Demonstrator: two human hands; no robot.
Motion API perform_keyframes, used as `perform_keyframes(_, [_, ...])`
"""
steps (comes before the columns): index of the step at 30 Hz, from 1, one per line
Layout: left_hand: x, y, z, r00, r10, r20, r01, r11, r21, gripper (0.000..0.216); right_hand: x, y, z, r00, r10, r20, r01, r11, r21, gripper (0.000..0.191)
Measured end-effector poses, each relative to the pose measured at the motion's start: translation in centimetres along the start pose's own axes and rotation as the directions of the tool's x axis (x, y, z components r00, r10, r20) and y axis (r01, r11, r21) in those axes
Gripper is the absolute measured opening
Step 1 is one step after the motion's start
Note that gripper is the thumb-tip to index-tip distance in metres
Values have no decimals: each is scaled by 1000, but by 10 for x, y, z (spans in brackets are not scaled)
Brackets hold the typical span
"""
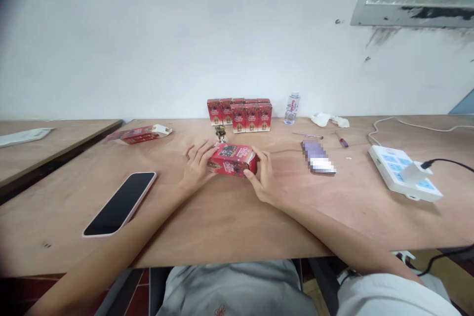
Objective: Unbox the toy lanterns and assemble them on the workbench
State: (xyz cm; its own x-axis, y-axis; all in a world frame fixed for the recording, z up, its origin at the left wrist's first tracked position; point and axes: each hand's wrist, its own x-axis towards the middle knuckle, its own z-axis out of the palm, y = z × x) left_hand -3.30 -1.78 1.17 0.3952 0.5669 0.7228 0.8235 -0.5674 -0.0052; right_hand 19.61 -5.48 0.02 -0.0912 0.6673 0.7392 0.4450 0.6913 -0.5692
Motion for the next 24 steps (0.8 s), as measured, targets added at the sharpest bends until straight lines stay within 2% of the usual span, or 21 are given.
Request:
perform_keyframes(3, [-7, -5, -7, 997, 24, 74, -19, 998, -67, 52, -2, 6, 2, 998, 69, 8, -70, 996, 63, 45])
perform_keyframes(6, [-12, -7, -8, 995, -27, 95, 39, 991, -129, 57, -1, 10, 2, 994, 105, 5, -105, 986, 129, 40])
perform_keyframes(9, [-13, -6, -6, 994, -77, 76, 88, 986, -144, 59, 1, 6, -1, 997, 42, 61, -53, 981, 184, 45])
perform_keyframes(11, [-12, -5, -5, 996, -73, 56, 80, 989, -121, 59, 2, 3, -3, 993, 42, 108, -61, 981, 185, 51])
perform_keyframes(16, [-13, -1, -6, 993, -72, 98, 77, 996, -51, 57, 3, 5, 1, 978, 134, 163, -170, 958, 232, 52])
perform_keyframes(18, [-12, 2, -9, 991, -58, 117, 67, 995, -79, 59, 5, 11, 3, 965, 215, 150, -250, 926, 281, 50])
perform_keyframes(20, [-7, 3, -13, 993, -31, 111, 50, 984, -173, 63, 9, 20, 5, 933, 349, 89, -357, 867, 347, 45])
perform_keyframes(21, [-3, 2, -15, 995, -40, 91, 61, 971, -232, 62, 12, 25, 5, 901, 431, 44, -412, 823, 392, 41])
perform_keyframes(22, [4, -2, -17, 995, -73, 66, 89, 953, -289, 60, 15, 31, 5, 858, 514, -1, -460, 767, 448, 37])
perform_keyframes(24, [24, -14, -17, 977, -214, 15, 205, 908, -364, 51, 22, 42, 2, 753, 657, -47, -515, 632, 580, 30])
